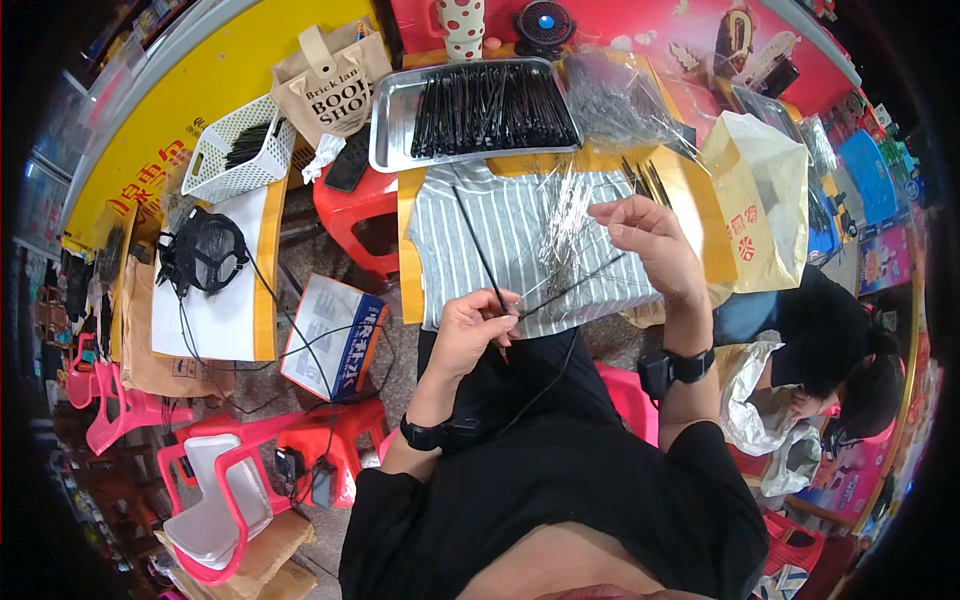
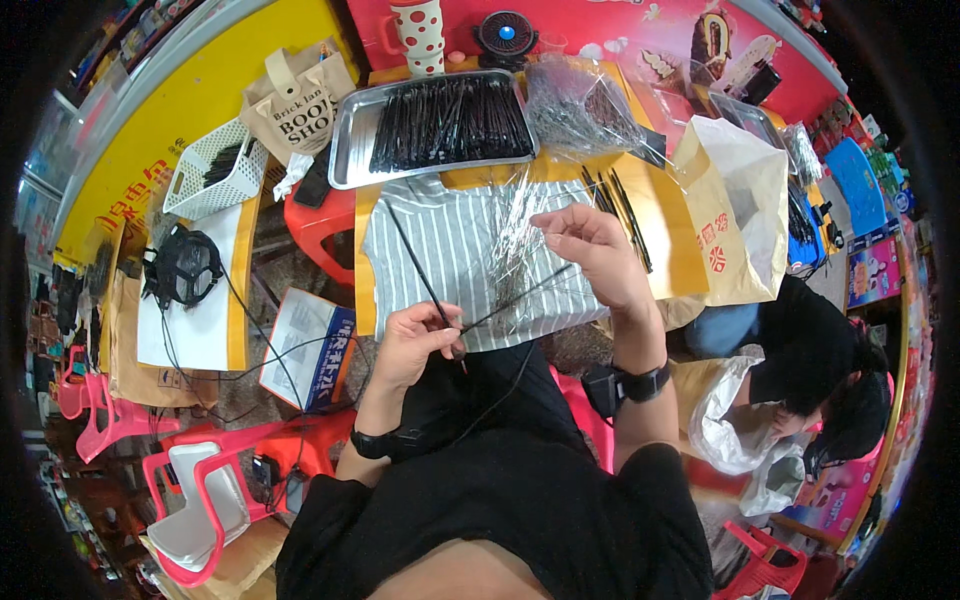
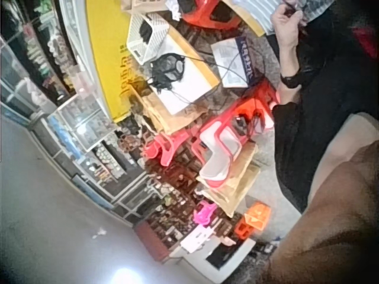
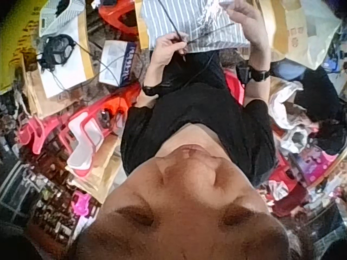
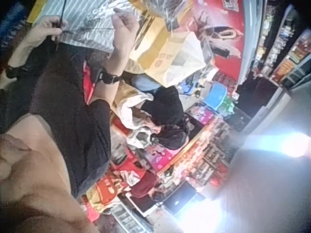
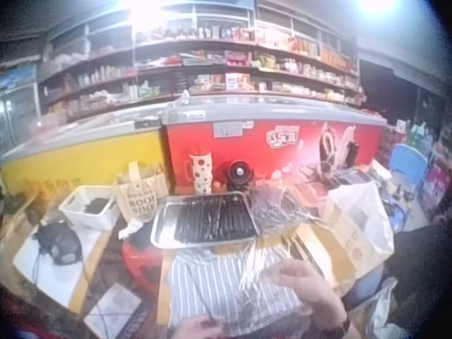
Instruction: Sorting and arranging thin silver and black metal rods on a workspace.
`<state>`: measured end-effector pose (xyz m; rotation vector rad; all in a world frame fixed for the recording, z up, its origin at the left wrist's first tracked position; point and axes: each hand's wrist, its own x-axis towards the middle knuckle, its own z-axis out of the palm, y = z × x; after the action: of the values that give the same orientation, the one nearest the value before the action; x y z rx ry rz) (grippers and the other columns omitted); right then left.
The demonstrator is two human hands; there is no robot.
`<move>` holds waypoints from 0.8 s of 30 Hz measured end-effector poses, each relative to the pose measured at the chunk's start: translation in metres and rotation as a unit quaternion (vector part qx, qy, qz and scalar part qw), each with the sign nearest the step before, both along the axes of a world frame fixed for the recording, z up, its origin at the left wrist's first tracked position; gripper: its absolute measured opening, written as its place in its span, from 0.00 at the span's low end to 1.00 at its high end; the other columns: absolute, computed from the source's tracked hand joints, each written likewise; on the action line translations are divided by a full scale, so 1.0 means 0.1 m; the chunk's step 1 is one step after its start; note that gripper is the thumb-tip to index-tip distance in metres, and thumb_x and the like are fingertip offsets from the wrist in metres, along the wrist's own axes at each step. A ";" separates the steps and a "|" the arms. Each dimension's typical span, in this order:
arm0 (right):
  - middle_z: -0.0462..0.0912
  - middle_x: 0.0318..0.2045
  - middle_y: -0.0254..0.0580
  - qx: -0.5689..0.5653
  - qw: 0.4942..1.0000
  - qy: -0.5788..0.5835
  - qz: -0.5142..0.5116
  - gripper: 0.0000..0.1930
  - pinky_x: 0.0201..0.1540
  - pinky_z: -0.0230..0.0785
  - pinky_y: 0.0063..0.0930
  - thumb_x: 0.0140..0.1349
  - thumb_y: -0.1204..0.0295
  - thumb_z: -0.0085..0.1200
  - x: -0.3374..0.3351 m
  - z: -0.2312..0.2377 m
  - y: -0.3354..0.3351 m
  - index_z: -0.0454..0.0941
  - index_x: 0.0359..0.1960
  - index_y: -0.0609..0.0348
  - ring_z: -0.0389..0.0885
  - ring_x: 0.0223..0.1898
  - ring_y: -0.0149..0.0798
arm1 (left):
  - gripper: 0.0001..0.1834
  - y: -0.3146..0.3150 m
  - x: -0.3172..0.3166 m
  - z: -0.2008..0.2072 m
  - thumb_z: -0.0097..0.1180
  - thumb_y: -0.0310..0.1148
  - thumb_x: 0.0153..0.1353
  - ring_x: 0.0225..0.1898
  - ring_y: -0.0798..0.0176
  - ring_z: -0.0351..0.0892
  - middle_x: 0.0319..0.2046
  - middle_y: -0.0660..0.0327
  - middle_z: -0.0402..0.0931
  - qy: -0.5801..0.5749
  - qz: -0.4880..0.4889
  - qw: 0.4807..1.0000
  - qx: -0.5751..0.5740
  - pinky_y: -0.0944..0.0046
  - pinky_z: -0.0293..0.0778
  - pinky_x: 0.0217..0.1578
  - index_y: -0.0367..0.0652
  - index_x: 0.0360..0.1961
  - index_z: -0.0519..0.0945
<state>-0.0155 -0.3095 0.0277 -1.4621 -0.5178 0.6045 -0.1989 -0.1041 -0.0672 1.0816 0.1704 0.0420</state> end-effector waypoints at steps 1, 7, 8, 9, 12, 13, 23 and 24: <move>0.81 0.42 0.42 0.026 0.999 -0.004 -0.028 0.04 0.42 0.64 0.19 0.55 0.75 0.55 -0.02 -0.07 -0.02 0.77 0.31 0.61 0.76 0.41 0.30 | 0.13 0.00 0.00 -0.01 0.57 0.15 0.53 0.25 0.66 0.80 0.30 0.57 0.79 -0.005 0.024 1.000 -0.019 0.71 0.76 0.27 0.31 0.41 0.78; 0.81 0.41 0.52 0.135 0.972 0.186 -0.054 0.04 0.38 0.71 0.25 0.62 0.73 0.53 -0.12 -0.24 0.06 0.72 0.35 0.58 0.82 0.40 0.39 | 0.14 0.01 0.01 -0.02 0.57 0.16 0.53 0.27 0.65 0.80 0.31 0.57 0.79 -0.010 0.060 0.998 -0.031 0.71 0.76 0.29 0.31 0.43 0.78; 0.81 0.40 0.53 0.134 0.974 0.176 -0.051 0.03 0.36 0.71 0.24 0.63 0.75 0.51 -0.10 -0.25 0.07 0.72 0.35 0.59 0.82 0.39 0.39 | 0.14 0.01 0.00 -0.02 0.57 0.16 0.53 0.27 0.65 0.80 0.31 0.57 0.79 -0.010 0.058 0.998 -0.030 0.71 0.76 0.29 0.31 0.43 0.78; 0.82 0.38 0.55 0.133 0.976 0.166 -0.048 0.02 0.34 0.72 0.22 0.64 0.76 0.49 -0.09 -0.24 0.09 0.71 0.36 0.59 0.83 0.37 0.40 | 0.14 0.01 0.00 -0.03 0.57 0.16 0.54 0.27 0.64 0.81 0.32 0.57 0.79 -0.008 0.049 0.999 -0.007 0.70 0.77 0.29 0.31 0.43 0.78; 0.82 0.35 0.52 0.077 0.989 0.112 -0.054 0.02 0.31 0.72 0.21 0.63 0.76 0.48 -0.10 -0.15 0.20 0.71 0.36 0.60 0.83 0.35 0.38 | 0.12 -0.02 0.02 -0.03 0.56 0.17 0.55 0.29 0.63 0.81 0.33 0.56 0.80 -0.012 0.035 0.999 0.028 0.69 0.77 0.31 0.31 0.43 0.77; 0.82 0.35 0.52 0.077 0.989 0.112 -0.054 0.02 0.31 0.72 0.21 0.63 0.76 0.48 -0.10 -0.14 0.23 0.71 0.36 0.60 0.83 0.35 0.38 | 0.11 -0.04 0.03 -0.03 0.56 0.19 0.57 0.29 0.63 0.81 0.33 0.56 0.80 -0.017 0.030 0.999 0.038 0.68 0.77 0.31 0.32 0.43 0.77; 0.82 0.38 0.48 0.081 0.992 0.097 -0.024 0.03 0.31 0.72 0.20 0.63 0.75 0.50 -0.16 -0.02 0.47 0.71 0.36 0.60 0.82 0.37 0.34 | 0.10 -0.15 0.16 0.10 0.53 0.29 0.64 0.24 0.71 0.76 0.28 0.59 0.80 0.073 -0.017 0.985 -0.155 0.73 0.72 0.27 0.34 0.43 0.78; 0.82 0.39 0.47 0.079 0.991 0.103 -0.030 0.03 0.32 0.72 0.20 0.64 0.74 0.50 -0.17 -0.01 0.47 0.71 0.36 0.60 0.82 0.38 0.33 | 0.10 -0.16 0.16 0.07 0.54 0.29 0.64 0.23 0.72 0.74 0.28 0.60 0.80 0.074 -0.001 0.985 -0.156 0.74 0.70 0.25 0.35 0.43 0.79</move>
<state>-0.0327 -0.2625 0.0266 -1.2460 -0.3502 0.6442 -0.1828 -0.1205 -0.0600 0.7719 0.2997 -0.0652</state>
